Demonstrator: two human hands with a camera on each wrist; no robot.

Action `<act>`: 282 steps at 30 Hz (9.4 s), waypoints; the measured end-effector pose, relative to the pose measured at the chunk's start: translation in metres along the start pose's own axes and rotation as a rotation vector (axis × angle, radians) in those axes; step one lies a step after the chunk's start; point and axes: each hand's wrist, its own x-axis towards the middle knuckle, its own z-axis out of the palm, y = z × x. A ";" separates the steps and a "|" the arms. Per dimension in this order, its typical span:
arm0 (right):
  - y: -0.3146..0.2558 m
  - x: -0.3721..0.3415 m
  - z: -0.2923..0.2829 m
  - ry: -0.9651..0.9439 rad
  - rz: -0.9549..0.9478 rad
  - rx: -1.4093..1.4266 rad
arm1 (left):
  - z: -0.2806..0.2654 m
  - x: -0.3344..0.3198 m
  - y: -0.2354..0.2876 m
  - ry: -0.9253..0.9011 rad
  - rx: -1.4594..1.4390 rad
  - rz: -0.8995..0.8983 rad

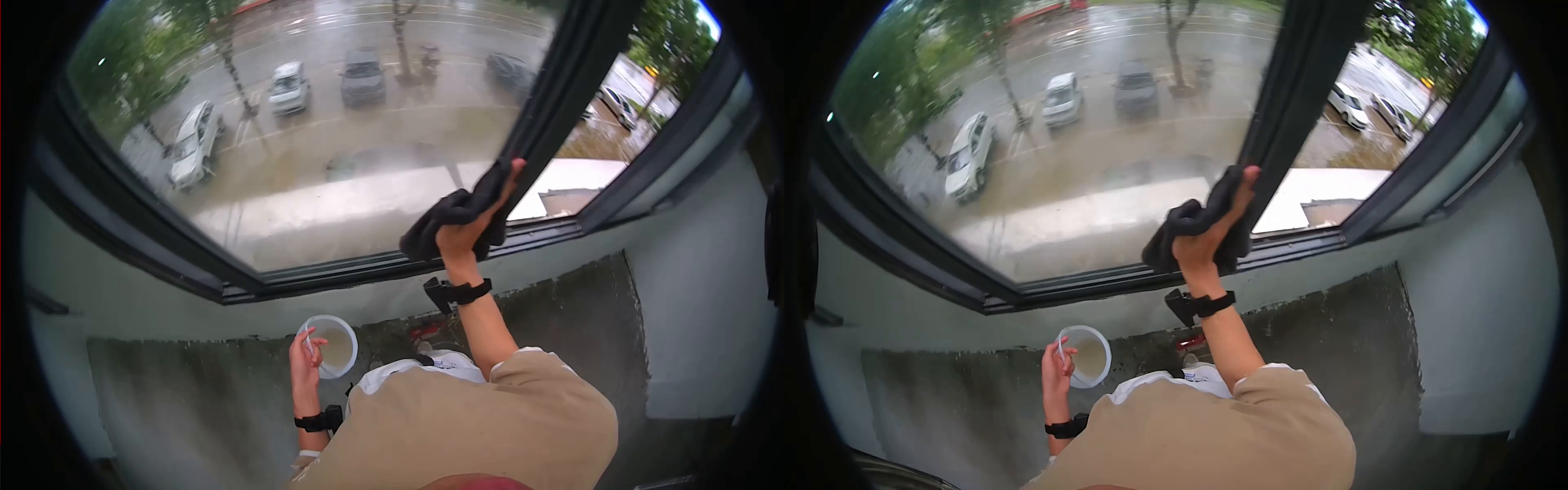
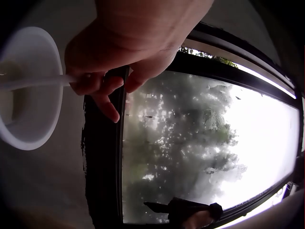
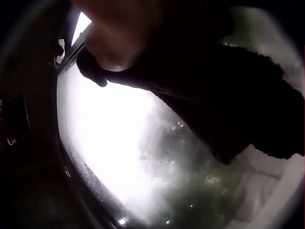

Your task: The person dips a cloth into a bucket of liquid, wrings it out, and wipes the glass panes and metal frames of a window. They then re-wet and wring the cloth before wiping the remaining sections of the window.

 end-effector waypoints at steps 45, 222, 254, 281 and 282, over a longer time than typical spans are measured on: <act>0.256 0.026 -0.055 0.308 0.088 -0.116 | 0.078 0.053 0.104 -0.215 0.840 0.078; -0.379 -0.178 0.197 -0.685 0.786 1.425 | -0.300 -0.056 0.150 0.159 0.465 0.201; -0.317 0.037 0.182 -0.387 -0.526 -0.169 | -0.309 -0.015 0.140 0.151 0.462 0.214; -0.330 0.290 0.149 0.150 -0.743 -0.125 | -0.372 0.048 0.096 0.126 0.765 0.343; -0.326 0.296 0.142 0.137 -0.741 -0.130 | -0.356 0.041 0.103 0.165 0.666 0.329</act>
